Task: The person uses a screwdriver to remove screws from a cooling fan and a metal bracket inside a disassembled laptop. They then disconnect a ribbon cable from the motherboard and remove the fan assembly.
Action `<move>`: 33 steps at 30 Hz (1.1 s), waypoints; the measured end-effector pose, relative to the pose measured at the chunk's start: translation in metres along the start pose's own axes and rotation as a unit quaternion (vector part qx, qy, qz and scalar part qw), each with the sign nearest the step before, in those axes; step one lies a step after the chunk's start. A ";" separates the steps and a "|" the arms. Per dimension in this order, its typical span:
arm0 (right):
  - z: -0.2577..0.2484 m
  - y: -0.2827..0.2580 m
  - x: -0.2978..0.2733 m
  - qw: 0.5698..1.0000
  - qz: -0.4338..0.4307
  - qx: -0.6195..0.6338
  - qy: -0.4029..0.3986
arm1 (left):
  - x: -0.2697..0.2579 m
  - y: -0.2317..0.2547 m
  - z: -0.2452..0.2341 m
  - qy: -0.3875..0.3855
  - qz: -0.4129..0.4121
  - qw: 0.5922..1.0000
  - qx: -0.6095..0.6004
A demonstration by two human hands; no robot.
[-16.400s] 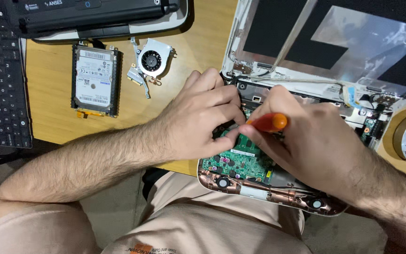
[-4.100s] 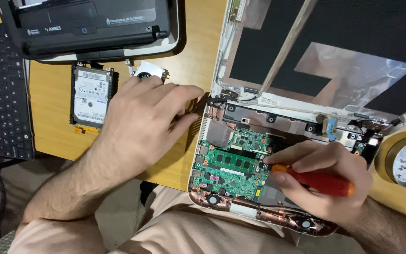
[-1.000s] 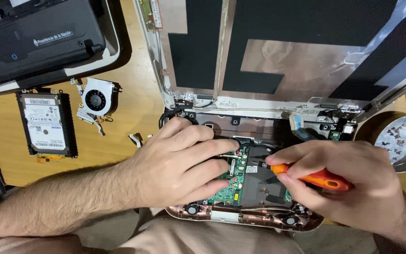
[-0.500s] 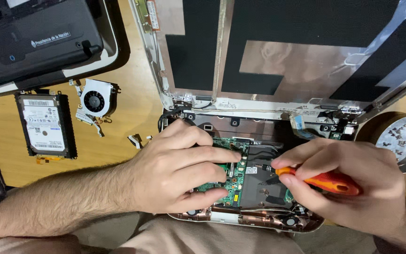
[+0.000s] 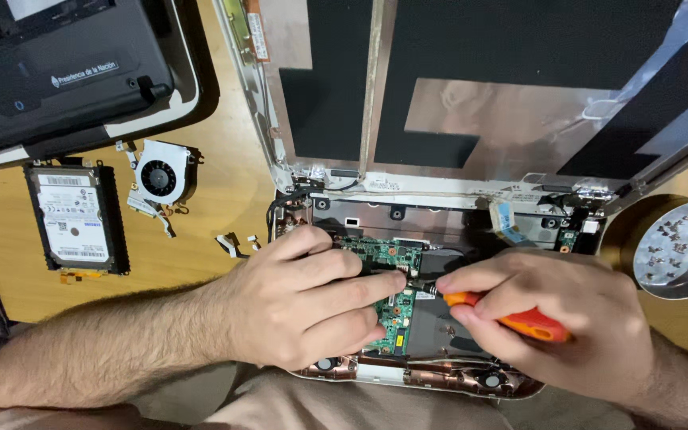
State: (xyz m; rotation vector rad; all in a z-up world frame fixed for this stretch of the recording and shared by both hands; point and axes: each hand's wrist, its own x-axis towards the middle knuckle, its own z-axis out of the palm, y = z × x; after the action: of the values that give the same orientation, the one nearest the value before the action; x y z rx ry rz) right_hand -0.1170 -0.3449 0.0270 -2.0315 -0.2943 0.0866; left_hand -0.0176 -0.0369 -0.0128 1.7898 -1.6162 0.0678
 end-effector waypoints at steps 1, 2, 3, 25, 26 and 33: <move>-0.001 0.001 -0.001 1.000 0.000 0.000 0.000 | 0.000 0.000 0.000 0.000 0.000 1.000 0.000; -0.001 0.002 -0.003 1.000 0.009 0.010 -0.003 | 0.000 0.000 -0.001 -0.002 0.000 1.000 -0.001; -0.002 0.004 -0.004 1.000 0.019 0.020 -0.007 | 0.000 0.000 -0.001 -0.004 0.000 1.000 -0.003; -0.006 0.016 -0.012 0.980 -0.038 -0.183 -0.069 | 0.009 -0.001 -0.004 0.014 -0.003 1.000 -0.011; -0.006 0.015 -0.012 0.981 -0.029 -0.179 -0.065 | 0.010 -0.001 -0.005 0.013 -0.010 1.000 -0.009; -0.008 0.001 -0.011 0.982 -0.027 -0.185 0.002 | 0.008 0.002 -0.001 -0.034 -0.045 0.995 0.080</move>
State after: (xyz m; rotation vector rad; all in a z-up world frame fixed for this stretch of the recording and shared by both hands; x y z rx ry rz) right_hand -0.1258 -0.3546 0.0292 -2.3900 -0.3861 -0.0076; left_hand -0.0175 -0.0432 -0.0069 2.0052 -1.6141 0.0973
